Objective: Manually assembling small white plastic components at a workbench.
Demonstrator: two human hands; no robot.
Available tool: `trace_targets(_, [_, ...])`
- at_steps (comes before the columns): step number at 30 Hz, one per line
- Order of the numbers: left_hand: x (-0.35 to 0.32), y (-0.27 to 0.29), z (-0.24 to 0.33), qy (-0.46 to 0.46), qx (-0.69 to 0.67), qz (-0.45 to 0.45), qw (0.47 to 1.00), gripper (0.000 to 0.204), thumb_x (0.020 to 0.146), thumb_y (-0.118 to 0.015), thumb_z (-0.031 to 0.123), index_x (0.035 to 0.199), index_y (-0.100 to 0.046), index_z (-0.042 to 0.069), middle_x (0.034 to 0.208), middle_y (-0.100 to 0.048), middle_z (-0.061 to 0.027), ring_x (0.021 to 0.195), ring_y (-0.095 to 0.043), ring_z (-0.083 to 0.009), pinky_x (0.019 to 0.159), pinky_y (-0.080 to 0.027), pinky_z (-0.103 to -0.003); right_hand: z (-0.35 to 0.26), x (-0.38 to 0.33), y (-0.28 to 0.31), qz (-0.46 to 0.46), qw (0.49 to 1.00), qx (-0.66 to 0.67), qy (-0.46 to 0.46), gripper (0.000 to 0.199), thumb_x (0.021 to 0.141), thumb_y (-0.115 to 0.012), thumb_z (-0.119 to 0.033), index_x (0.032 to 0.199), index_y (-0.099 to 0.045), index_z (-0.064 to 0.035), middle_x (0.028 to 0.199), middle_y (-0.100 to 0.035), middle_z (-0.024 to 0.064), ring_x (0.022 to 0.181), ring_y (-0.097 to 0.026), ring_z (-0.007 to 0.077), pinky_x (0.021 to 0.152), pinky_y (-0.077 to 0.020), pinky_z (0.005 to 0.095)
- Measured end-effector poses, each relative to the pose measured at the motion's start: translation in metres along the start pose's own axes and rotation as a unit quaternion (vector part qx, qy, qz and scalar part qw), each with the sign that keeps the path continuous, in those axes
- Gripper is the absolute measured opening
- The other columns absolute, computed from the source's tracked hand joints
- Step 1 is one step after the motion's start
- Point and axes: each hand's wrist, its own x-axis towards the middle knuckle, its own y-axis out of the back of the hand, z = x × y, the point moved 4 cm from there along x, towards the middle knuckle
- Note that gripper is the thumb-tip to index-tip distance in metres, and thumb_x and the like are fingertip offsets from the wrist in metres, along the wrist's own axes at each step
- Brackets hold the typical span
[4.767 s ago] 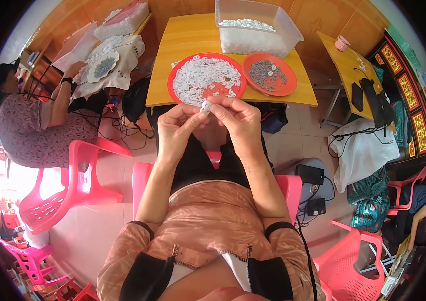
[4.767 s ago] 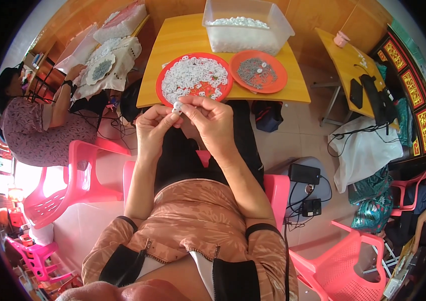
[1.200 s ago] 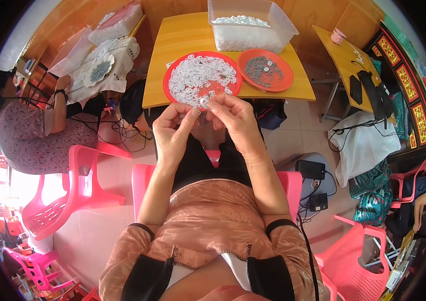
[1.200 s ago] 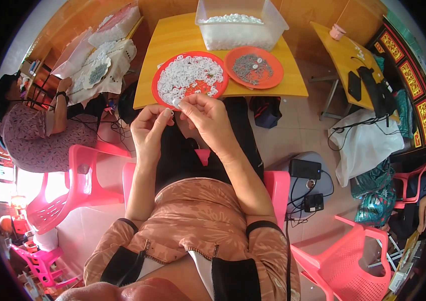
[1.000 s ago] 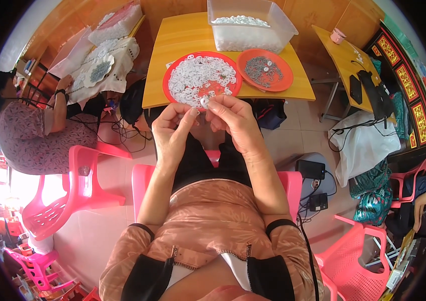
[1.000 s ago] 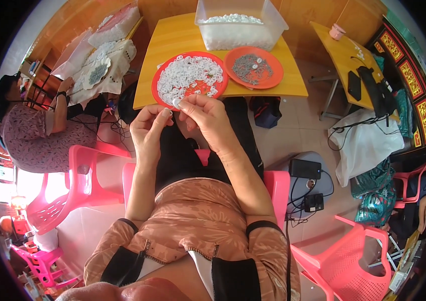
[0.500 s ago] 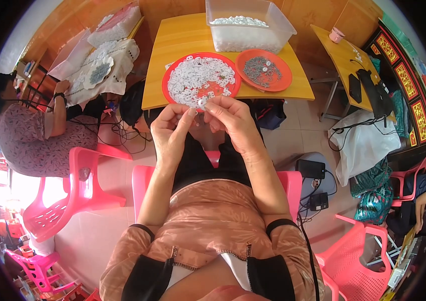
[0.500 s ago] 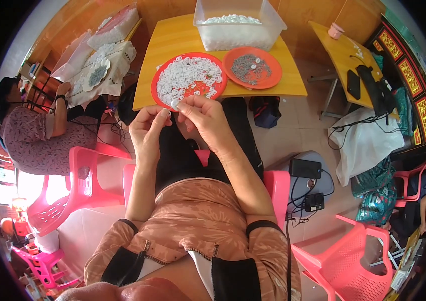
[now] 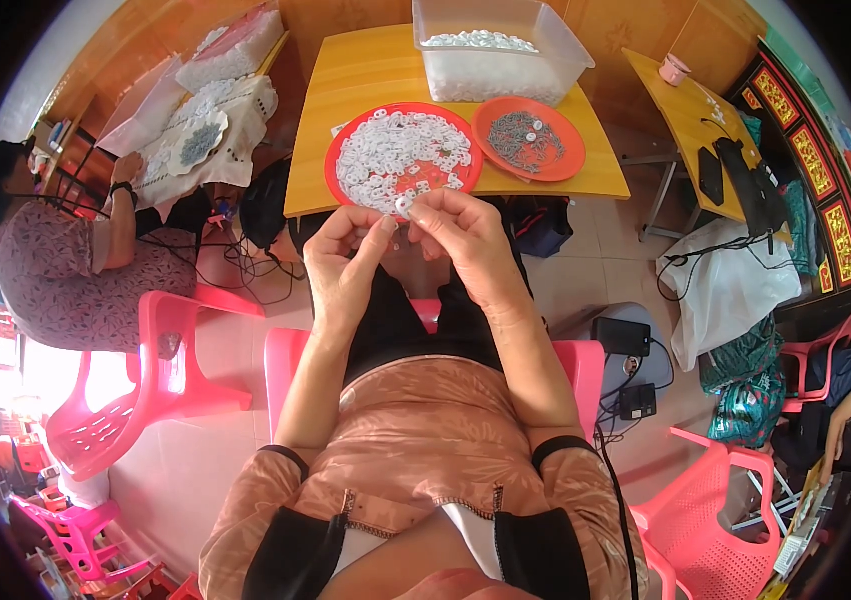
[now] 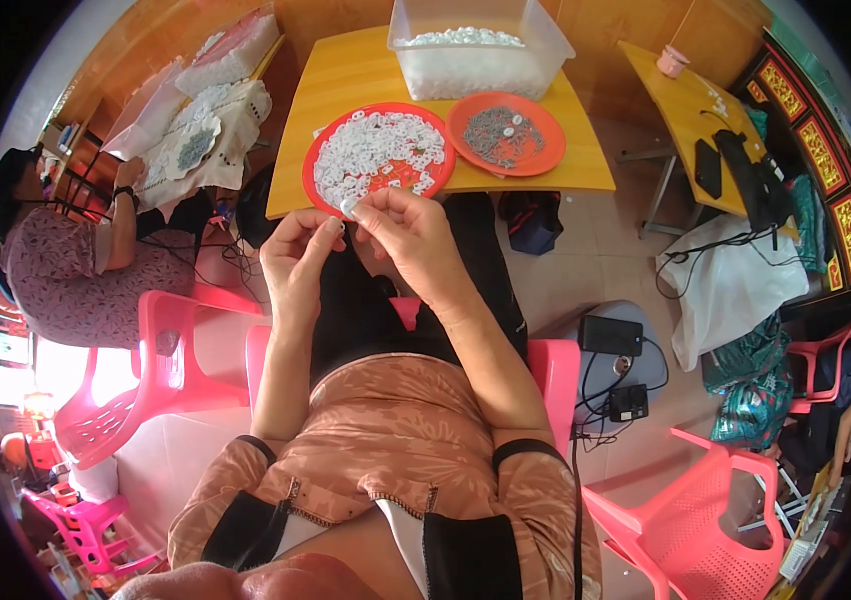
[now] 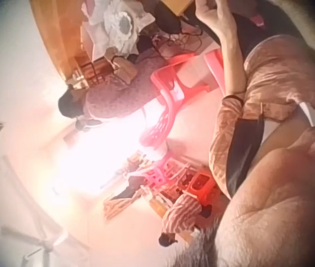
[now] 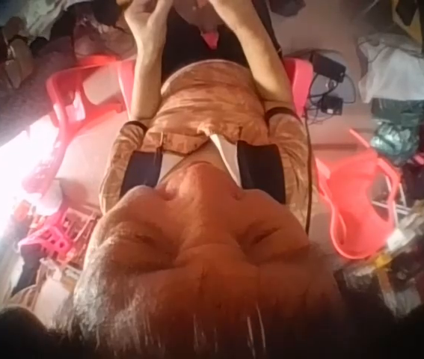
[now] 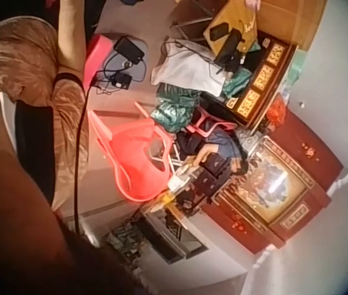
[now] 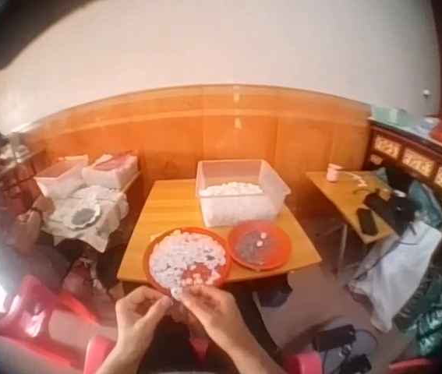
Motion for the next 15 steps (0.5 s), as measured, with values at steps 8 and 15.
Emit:
trace_targets(8, [0.0, 0.0, -0.001, -0.006, -0.02, -0.004, 1.0, 0.008, 0.084, -0.066, 0.004, 0.086, -0.062, -0.002, 0.075, -0.061, -0.0008, 0.068, -0.055, -0.0048, 0.064, -0.044, -0.018, -0.015, -0.005, -0.005, -0.027, 0.998, -0.044, 0.031, 0.012, 0.09, -0.059, -0.01, 0.09, -0.061, 0.0017, 0.074, -0.059, -0.0012, 0.066, -0.052, 0.0022, 0.057, -0.0423, 0.0161])
trace_targets(15, [0.003, 0.004, -0.001, -0.036, -0.043, -0.087, 0.995, 0.011, 0.081, -0.069, 0.005, 0.088, -0.062, -0.001, 0.079, -0.062, -0.0021, 0.07, -0.056, -0.0061, 0.065, -0.045, -0.019, -0.026, -0.011, -0.003, -0.067, 0.995, -0.066, 0.019, 0.014, 0.088, -0.061, -0.013, 0.09, -0.063, 0.0008, 0.07, -0.058, -0.001, 0.06, -0.049, 0.0025, 0.052, -0.0392, 0.0173])
